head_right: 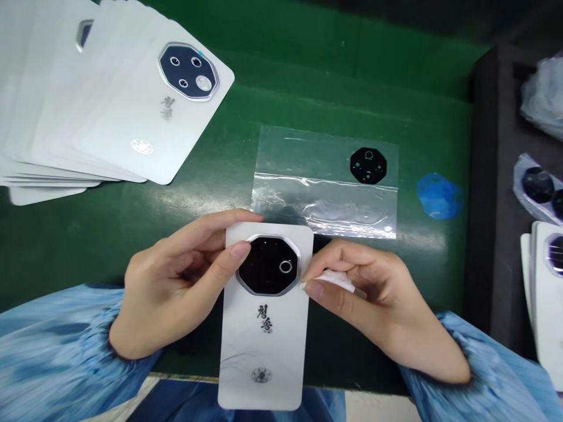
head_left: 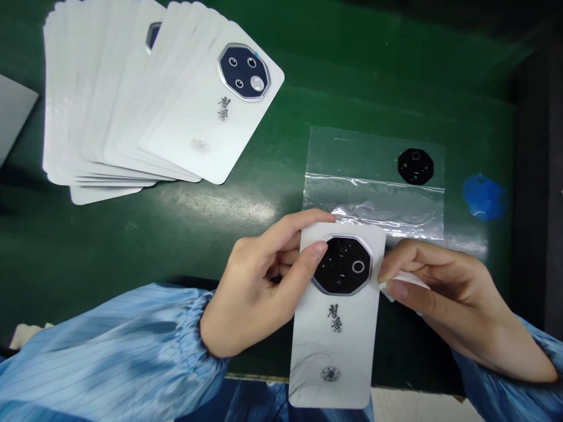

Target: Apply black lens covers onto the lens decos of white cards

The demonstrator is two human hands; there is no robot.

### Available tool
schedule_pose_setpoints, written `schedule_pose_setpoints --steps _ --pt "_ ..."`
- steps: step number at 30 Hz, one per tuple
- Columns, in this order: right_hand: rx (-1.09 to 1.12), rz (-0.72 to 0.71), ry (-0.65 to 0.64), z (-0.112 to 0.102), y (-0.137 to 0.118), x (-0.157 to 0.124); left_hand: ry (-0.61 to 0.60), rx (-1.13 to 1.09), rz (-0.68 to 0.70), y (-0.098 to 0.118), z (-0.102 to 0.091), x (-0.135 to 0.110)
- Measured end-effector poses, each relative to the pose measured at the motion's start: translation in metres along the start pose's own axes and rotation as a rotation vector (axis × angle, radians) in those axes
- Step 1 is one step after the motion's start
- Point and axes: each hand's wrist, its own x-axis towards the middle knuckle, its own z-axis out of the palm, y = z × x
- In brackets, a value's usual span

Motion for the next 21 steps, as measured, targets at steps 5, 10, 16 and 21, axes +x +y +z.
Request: schedule_pose_setpoints --steps 5,10,16,21 --pt "-0.020 -0.018 -0.046 -0.003 0.003 -0.001 -0.002 -0.011 -0.013 0.001 0.000 0.000" --pt "-0.030 -0.053 -0.056 -0.005 0.006 -0.002 0.050 0.068 0.018 0.002 0.002 -0.001" --pt "-0.029 -0.118 -0.120 0.000 0.011 0.003 0.152 0.159 0.030 0.003 0.001 0.002" --pt "0.175 -0.088 -0.030 0.028 0.022 -0.013 0.146 0.116 -0.041 0.001 0.002 -0.003"
